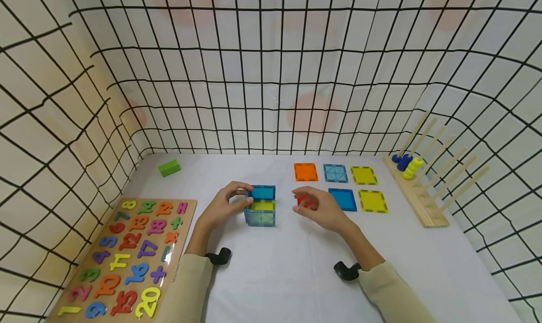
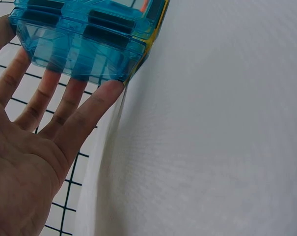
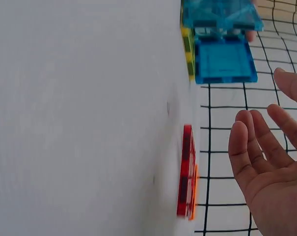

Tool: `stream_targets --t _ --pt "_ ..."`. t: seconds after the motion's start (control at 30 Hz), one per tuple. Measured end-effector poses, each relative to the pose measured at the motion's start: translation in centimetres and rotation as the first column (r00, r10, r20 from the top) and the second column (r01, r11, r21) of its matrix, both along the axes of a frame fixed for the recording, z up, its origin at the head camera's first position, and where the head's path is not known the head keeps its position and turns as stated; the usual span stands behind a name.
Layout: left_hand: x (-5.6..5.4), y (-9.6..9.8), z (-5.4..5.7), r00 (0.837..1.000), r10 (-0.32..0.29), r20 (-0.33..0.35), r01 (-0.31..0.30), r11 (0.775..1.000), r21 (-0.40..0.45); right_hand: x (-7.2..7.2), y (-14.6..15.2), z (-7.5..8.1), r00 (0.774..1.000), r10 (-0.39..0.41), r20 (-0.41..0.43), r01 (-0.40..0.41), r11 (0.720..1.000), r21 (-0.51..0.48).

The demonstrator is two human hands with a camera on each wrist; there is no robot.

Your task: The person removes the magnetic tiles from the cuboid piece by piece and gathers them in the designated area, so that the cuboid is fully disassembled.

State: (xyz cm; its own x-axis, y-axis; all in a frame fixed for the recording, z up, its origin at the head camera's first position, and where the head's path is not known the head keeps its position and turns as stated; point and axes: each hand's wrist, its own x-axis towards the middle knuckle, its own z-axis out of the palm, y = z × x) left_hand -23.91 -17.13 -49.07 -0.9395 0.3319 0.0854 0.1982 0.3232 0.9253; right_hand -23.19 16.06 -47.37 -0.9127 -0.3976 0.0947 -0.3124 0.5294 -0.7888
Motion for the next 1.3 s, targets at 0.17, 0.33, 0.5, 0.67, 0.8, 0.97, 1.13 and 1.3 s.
stream_targets --t 0.17,0.33,0.5,0.67,0.8,0.97,1.13,1.3 --pt "0.0 0.0 0.0 1.0 -0.002 0.01 0.002 1.0 0.003 0.2 -1.3 -0.2 0.998 0.06 -0.013 -0.06 0.998 -0.033" --pt "0.0 0.0 0.1 1.0 -0.009 0.004 0.009 1.0 0.014 0.6 -2.1 -0.1 0.996 0.09 0.003 -0.089 0.994 -0.066" --pt "-0.1 0.1 0.1 1.0 -0.013 0.002 0.013 1.0 0.022 0.9 -2.7 0.0 0.993 0.115 0.008 -0.113 0.988 -0.104" --pt "-0.1 0.1 0.0 1.0 -0.014 0.002 0.014 0.999 0.03 1.1 -3.2 0.0 0.992 0.123 0.012 -0.121 0.987 -0.11" --pt "-0.1 0.1 0.0 1.0 -0.01 0.007 0.01 1.0 0.028 1.1 -3.7 -0.1 0.991 0.129 0.021 -0.126 0.986 -0.105" --pt "-0.1 0.0 0.0 1.0 -0.002 0.017 0.002 1.0 0.021 1.2 -4.2 -0.2 0.989 0.144 0.016 -0.141 0.984 -0.106" --pt "-0.1 0.0 -0.1 1.0 -0.007 0.004 0.007 1.0 0.026 1.3 -4.8 -0.4 0.988 0.156 0.005 -0.155 0.982 -0.111" --pt "-0.2 -0.1 -0.2 1.0 -0.008 -0.006 0.009 1.0 0.028 1.3 -5.4 -0.5 0.985 0.175 -0.001 -0.174 0.978 -0.119"
